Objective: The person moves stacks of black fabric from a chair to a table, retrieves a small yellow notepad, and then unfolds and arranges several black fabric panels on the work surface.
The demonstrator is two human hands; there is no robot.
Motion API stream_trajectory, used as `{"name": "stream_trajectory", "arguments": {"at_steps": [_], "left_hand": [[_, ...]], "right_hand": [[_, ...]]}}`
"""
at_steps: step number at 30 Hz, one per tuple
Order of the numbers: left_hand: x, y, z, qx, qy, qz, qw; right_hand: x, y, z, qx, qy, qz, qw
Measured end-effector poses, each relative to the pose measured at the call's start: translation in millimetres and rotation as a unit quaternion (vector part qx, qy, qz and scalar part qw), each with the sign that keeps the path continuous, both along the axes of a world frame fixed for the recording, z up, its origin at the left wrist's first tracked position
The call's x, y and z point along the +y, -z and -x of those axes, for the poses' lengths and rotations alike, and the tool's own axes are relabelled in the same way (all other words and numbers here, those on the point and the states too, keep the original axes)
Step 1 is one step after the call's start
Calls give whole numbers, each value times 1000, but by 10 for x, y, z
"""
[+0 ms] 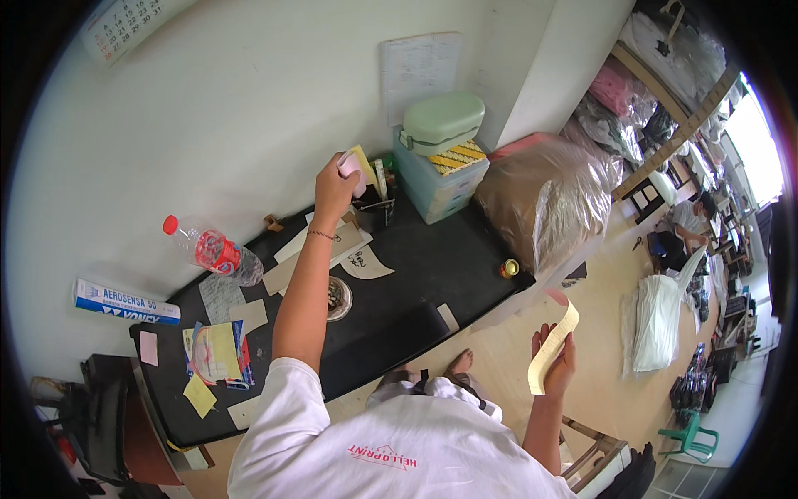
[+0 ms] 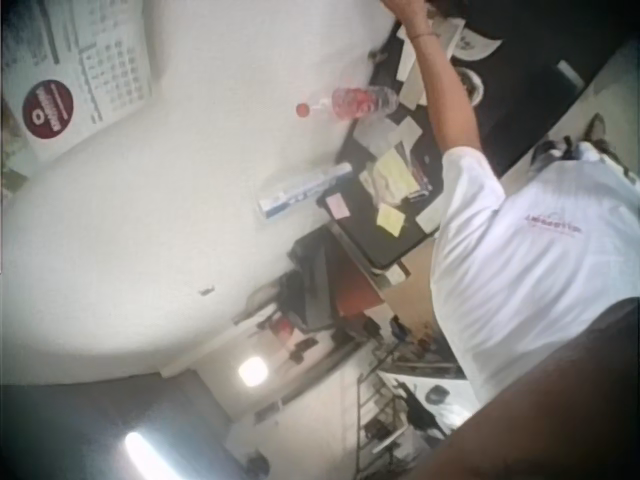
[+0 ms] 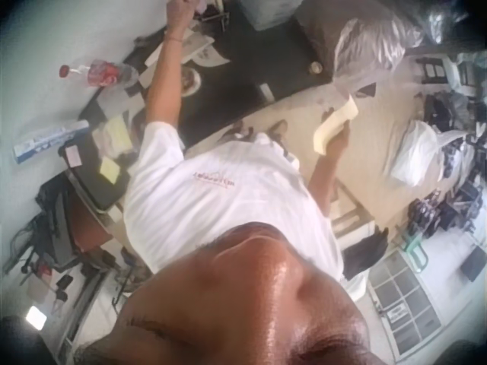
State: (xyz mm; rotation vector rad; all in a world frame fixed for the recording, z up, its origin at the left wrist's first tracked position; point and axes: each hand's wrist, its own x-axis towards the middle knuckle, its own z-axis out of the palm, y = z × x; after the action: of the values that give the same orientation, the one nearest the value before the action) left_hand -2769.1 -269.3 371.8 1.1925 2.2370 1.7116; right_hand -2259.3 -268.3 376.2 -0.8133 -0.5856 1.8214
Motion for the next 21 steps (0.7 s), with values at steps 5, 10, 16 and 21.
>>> {"name": "stream_trajectory", "arguments": {"at_steps": [5, 10, 16, 21], "left_hand": [[-41, 275, 162, 65, -30, 27, 997], [198, 419, 59, 185, -32, 103, 977], [167, 960, 379, 115, 89, 66, 987], [-131, 813, 929, 186, 124, 363, 905]], "right_hand": [[-113, 22, 26, -11, -16, -15, 1000], [-194, 117, -134, -55, -8, -16, 998], [-186, 682, -507, -103, 53, 10, 993], [-193, 319, -697, -29, 83, 45, 995]]}}
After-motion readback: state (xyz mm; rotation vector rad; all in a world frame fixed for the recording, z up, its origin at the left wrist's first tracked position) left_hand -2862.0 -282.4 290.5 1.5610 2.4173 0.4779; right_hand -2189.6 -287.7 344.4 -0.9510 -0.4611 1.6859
